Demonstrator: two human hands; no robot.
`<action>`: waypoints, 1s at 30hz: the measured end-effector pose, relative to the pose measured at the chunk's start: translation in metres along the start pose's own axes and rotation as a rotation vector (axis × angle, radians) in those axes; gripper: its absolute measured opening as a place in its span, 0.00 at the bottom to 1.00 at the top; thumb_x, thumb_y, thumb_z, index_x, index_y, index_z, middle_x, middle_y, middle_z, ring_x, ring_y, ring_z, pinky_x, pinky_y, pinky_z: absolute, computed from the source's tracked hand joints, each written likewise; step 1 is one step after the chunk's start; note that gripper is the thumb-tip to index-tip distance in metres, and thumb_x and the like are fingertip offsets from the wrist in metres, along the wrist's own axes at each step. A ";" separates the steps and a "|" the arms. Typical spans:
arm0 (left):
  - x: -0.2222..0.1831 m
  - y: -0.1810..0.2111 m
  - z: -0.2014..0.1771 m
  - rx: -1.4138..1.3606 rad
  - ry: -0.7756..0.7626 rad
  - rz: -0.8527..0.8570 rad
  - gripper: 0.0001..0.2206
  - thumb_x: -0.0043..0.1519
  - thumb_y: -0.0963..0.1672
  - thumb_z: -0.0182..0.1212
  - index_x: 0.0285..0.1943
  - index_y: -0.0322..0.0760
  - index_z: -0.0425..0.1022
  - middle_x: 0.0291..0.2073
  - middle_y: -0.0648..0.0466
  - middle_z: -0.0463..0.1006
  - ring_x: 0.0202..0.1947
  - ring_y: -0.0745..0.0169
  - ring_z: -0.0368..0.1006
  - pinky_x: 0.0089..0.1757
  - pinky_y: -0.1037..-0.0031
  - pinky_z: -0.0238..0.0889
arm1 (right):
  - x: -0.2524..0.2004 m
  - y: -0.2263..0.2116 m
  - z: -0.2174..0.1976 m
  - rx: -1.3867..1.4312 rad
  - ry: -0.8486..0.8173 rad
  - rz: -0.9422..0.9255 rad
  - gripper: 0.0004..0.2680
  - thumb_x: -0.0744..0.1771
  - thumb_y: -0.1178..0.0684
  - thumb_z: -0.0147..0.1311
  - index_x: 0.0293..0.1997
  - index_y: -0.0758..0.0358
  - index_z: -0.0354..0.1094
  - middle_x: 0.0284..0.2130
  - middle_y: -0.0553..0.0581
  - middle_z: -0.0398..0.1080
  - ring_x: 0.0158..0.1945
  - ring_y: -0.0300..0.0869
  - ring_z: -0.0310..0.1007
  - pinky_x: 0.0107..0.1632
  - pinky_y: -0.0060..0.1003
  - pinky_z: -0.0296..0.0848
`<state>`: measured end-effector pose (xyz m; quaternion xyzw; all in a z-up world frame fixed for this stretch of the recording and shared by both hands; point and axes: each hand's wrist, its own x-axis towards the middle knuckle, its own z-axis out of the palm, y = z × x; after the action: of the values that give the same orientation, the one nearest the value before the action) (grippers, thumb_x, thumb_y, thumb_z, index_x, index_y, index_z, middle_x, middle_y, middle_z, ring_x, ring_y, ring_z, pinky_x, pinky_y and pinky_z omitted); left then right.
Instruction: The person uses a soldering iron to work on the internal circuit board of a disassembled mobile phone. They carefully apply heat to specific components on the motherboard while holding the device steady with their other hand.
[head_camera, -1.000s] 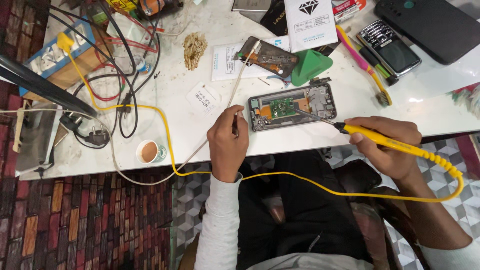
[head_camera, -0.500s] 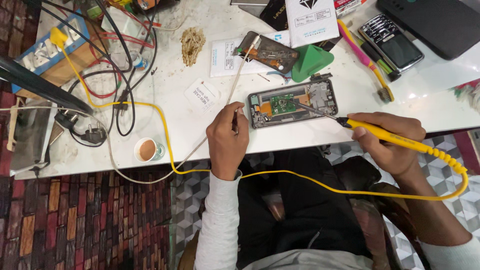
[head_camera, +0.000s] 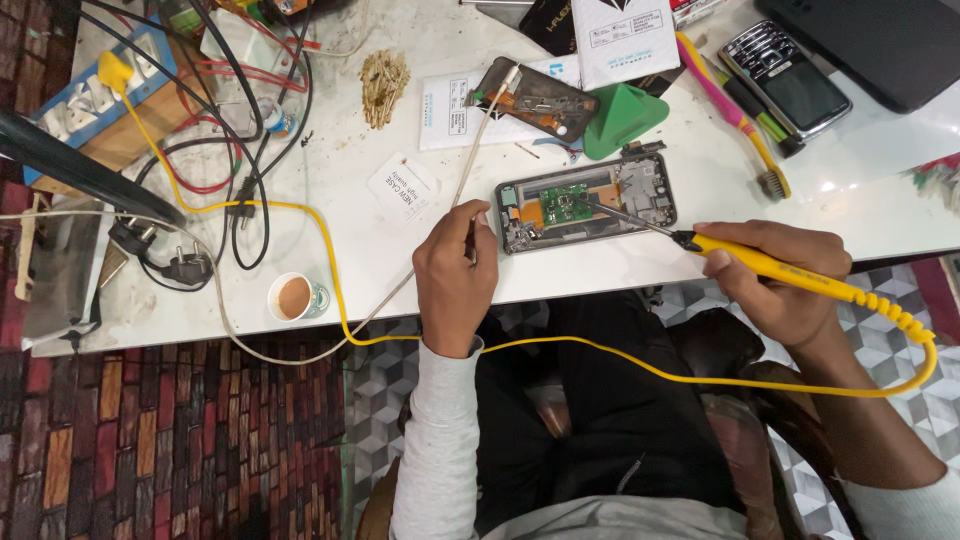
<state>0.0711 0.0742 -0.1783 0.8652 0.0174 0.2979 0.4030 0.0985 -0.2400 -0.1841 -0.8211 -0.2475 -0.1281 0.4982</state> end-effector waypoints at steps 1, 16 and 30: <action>0.000 0.000 0.000 0.001 -0.001 -0.003 0.07 0.64 0.37 0.59 0.48 0.28 0.78 0.31 0.43 0.82 0.25 0.57 0.78 0.28 0.70 0.66 | 0.000 0.000 0.000 -0.006 0.000 -0.002 0.09 0.69 0.56 0.58 0.50 0.71 0.76 0.30 0.58 0.77 0.30 0.35 0.77 0.37 0.25 0.74; 0.001 0.000 0.000 0.008 -0.011 0.004 0.08 0.64 0.37 0.59 0.49 0.28 0.79 0.33 0.42 0.83 0.26 0.57 0.79 0.29 0.71 0.68 | 0.002 -0.006 0.001 -0.023 -0.010 0.003 0.09 0.69 0.56 0.58 0.50 0.71 0.76 0.31 0.58 0.77 0.30 0.36 0.78 0.37 0.25 0.74; 0.003 0.003 -0.002 0.048 -0.060 0.025 0.08 0.63 0.38 0.59 0.48 0.28 0.81 0.38 0.41 0.83 0.32 0.49 0.82 0.32 0.69 0.73 | 0.004 -0.005 0.000 -0.032 -0.017 -0.036 0.08 0.69 0.56 0.58 0.49 0.70 0.76 0.32 0.59 0.77 0.29 0.36 0.78 0.35 0.25 0.74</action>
<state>0.0721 0.0743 -0.1739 0.8831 0.0018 0.2764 0.3790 0.0992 -0.2364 -0.1784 -0.8253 -0.2644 -0.1341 0.4807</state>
